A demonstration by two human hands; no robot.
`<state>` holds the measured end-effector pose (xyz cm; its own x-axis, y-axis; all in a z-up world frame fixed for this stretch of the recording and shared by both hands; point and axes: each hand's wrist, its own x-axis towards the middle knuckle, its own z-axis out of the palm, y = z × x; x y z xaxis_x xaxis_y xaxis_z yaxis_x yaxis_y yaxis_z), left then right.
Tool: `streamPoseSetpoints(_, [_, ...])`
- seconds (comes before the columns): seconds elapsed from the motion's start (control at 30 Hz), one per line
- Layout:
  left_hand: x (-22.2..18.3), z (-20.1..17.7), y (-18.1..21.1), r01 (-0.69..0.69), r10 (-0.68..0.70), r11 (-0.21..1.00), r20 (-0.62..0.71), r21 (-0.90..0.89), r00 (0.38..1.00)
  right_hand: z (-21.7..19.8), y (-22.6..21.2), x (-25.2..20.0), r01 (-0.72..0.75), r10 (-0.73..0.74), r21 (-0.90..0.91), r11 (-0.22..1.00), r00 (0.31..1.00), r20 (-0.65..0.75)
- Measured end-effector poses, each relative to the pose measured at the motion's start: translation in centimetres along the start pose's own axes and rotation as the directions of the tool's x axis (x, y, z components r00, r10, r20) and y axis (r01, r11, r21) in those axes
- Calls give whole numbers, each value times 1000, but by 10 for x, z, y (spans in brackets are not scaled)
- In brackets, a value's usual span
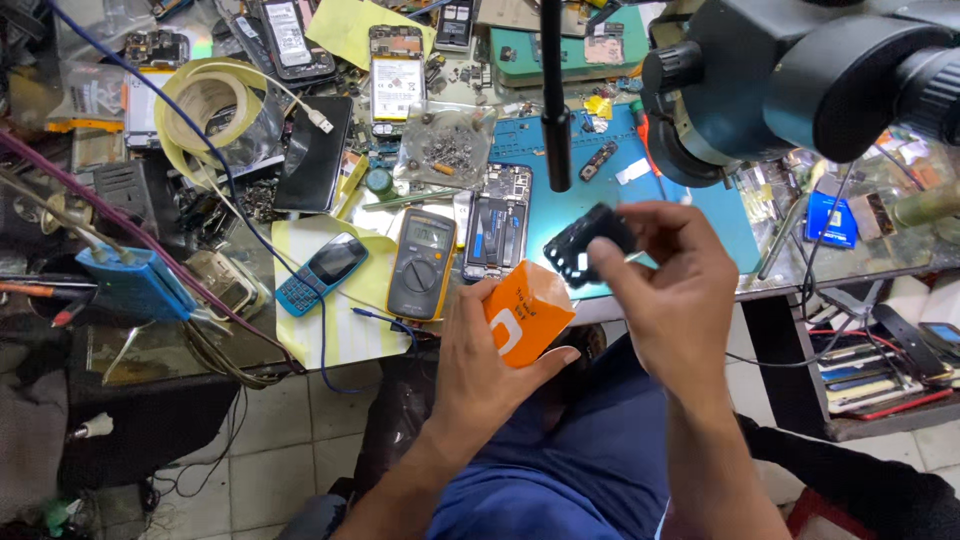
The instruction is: The person handles a mobile phone, using a tool to disconnect components, opening a box of parts, and using a cleaning tool on the internal phone assembly.
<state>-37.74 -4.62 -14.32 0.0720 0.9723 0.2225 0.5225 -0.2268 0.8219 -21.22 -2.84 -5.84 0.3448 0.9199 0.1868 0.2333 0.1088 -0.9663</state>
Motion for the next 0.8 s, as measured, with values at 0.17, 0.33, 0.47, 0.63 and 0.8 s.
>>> streamPoseSetpoints(0.17, [-14, 8, -5, -14, 14, 1000, -7, 12, 1000, -2, -11, -24, -68, 76, -89, 994, 992, 97])
streamPoseSetpoints(0.33, [-31, 19, -16, -46, 46, 998, -13, -34, 999, 0, -17, -43, 93, -68, -236, 967, 991, 113])
streamPoseSetpoints(0.47, [-38, 21, -15, -22, 17, 995, -55, -93, 998, 2, -18, -49, 246, -201, -325, 913, 966, 164])
streamPoseSetpoints(0.63, [-40, 24, -14, -93, 77, 987, -120, -131, 990, -3, -18, -47, 381, -287, -353, 854, 913, 290])
streamPoseSetpoints(0.8, [-44, 23, -19, 27, -43, 991, -121, -132, 992, -8, 15, -15, 246, -185, -356, 902, 963, 196])
